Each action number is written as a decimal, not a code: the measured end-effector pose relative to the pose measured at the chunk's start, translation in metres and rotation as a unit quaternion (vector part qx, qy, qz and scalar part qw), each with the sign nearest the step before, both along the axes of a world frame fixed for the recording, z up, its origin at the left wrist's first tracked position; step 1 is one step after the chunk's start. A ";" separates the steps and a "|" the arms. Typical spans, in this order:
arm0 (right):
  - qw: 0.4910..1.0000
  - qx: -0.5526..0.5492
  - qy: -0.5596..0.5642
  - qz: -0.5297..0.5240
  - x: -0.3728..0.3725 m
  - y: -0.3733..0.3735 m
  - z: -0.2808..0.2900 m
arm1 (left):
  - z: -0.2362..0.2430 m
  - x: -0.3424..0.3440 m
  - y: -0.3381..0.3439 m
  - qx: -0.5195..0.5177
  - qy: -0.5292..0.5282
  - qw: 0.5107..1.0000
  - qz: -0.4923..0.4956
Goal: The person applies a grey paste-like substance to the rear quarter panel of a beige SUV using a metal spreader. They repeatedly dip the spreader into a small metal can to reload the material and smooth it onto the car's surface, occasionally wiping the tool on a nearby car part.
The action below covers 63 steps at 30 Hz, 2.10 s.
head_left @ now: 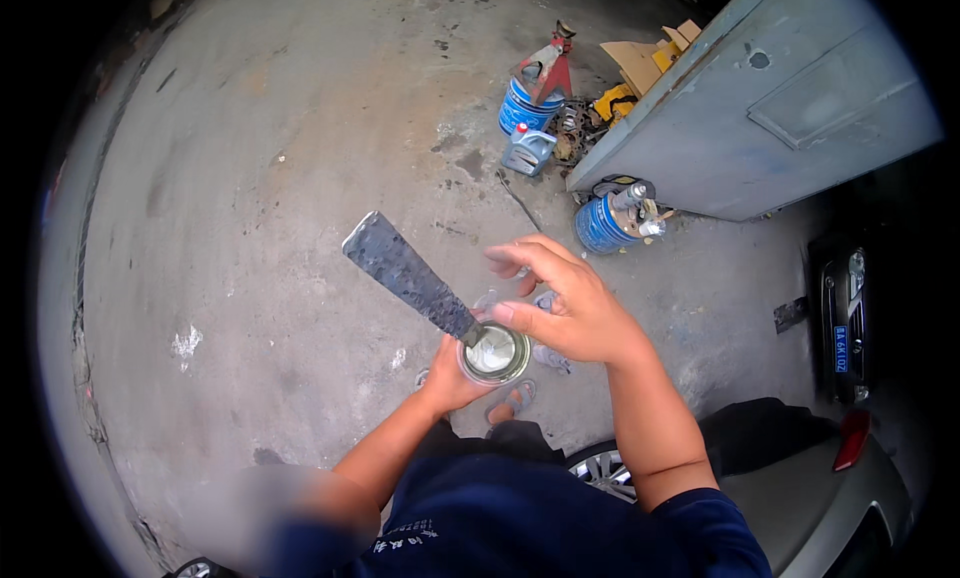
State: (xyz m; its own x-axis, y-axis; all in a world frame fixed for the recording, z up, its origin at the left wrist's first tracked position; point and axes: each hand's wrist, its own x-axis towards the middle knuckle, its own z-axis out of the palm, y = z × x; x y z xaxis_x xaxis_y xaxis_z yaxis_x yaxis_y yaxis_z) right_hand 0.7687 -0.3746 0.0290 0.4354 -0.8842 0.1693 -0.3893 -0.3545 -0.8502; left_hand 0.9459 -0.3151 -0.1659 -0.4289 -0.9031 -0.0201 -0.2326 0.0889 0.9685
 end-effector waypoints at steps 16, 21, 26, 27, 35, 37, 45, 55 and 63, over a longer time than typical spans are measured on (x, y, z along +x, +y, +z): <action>0.950 -0.222 0.086 -0.202 0.047 0.070 0.068 | 0.037 0.014 -0.001 -0.070 0.088 0.993 0.034; 0.941 -0.225 0.065 -0.245 0.025 0.088 0.054 | 0.058 0.013 -0.005 -0.091 0.068 0.991 0.076; 0.943 -0.258 0.078 -0.197 0.022 0.089 0.069 | 0.068 0.000 -0.009 -0.083 0.084 0.991 0.062; 0.939 -0.280 0.116 -0.164 0.021 0.095 0.067 | 0.073 0.000 -0.008 -0.076 0.080 0.992 0.068; 0.940 -0.252 0.038 -0.226 0.005 0.089 0.077 | 0.070 -0.015 -0.007 -0.112 0.093 0.988 0.040; 0.939 -0.275 0.140 -0.152 0.004 0.099 0.070 | 0.065 -0.016 -0.007 -0.123 0.084 0.988 0.033; 0.955 -0.203 0.023 -0.215 -0.016 0.092 0.074 | 0.058 -0.023 -0.009 -0.134 0.076 0.988 -0.011; 0.962 -0.209 0.086 -0.155 -0.031 0.097 0.075 | 0.067 -0.023 -0.016 -0.159 0.063 0.982 -0.077; 0.974 -0.111 0.019 -0.195 -0.055 0.092 0.082 | 0.063 -0.021 -0.020 -0.064 0.078 0.987 -0.123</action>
State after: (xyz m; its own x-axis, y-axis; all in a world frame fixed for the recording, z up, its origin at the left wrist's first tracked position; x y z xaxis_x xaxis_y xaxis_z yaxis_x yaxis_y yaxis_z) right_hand 0.7132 -0.2828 0.1112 0.0840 -0.9273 0.3649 -0.5605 -0.3467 -0.7521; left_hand 0.9249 -0.3347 -0.1027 -0.6240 -0.7625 0.1708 -0.0375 0.2475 0.9682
